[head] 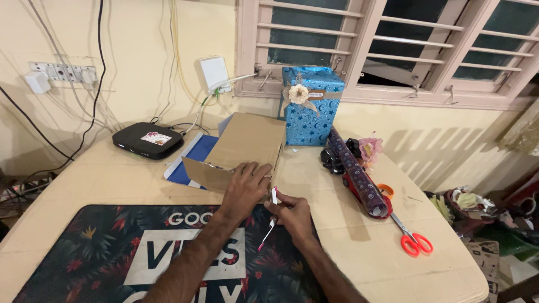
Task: The person assembles a flat cardboard box by folding its flaps and securing them with a stapler. They then use a pink utility knife to trim excess cardboard edges. The task is performed on a table with other items like a wrapped gift and scissors nearby.
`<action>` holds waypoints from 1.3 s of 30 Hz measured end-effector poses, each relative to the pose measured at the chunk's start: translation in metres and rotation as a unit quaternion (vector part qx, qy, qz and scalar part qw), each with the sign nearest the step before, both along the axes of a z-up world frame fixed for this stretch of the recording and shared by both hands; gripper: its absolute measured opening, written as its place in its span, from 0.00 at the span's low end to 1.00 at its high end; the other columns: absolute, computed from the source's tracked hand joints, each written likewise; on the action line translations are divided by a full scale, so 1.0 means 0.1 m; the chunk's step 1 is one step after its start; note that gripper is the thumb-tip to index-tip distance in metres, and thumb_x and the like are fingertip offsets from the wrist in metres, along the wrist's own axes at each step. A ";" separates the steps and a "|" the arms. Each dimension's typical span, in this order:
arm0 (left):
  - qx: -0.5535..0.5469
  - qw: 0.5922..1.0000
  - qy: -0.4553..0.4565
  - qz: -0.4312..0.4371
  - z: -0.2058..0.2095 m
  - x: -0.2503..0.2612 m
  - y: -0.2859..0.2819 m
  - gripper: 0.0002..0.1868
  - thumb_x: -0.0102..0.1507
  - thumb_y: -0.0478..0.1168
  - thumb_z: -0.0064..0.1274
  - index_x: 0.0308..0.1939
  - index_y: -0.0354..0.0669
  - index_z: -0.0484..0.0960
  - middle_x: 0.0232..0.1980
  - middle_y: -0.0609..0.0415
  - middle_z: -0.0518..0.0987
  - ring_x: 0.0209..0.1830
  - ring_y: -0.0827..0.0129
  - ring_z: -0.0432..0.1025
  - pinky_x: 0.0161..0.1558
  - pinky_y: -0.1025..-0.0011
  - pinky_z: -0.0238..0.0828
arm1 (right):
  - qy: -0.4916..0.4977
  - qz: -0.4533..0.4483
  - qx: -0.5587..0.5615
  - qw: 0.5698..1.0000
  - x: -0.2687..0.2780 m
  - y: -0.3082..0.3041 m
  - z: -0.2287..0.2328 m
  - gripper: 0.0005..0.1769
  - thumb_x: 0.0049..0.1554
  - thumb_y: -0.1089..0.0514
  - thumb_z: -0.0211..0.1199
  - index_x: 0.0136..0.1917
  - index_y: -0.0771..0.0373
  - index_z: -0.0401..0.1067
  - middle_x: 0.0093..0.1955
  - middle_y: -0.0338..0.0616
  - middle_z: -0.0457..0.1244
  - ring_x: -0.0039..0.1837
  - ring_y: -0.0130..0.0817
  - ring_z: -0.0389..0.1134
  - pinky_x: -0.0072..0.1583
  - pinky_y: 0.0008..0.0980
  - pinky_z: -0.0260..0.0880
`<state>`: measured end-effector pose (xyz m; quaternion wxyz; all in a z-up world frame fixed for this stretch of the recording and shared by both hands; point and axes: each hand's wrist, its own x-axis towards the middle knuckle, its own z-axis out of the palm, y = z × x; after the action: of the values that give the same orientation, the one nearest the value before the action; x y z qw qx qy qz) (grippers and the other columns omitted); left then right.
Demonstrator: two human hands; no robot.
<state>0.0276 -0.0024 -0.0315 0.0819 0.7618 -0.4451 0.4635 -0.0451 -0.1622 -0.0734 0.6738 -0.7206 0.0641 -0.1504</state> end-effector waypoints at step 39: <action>0.088 0.990 0.055 -0.094 0.26 -0.14 -0.55 0.07 0.49 0.38 0.56 0.29 0.41 0.84 0.39 0.52 0.78 0.49 0.58 0.71 0.49 0.62 0.67 | 0.015 -0.152 -0.290 0.945 0.53 -1.99 1.42 0.11 0.56 0.58 0.70 0.51 0.66 0.81 0.36 0.45 0.72 0.30 0.29 0.68 0.33 0.30 0.71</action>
<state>0.0139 -0.0573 -0.0058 0.0821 0.7451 -0.5484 0.3706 0.0074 -0.3616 0.0689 0.4039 -0.8686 0.1363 -0.2525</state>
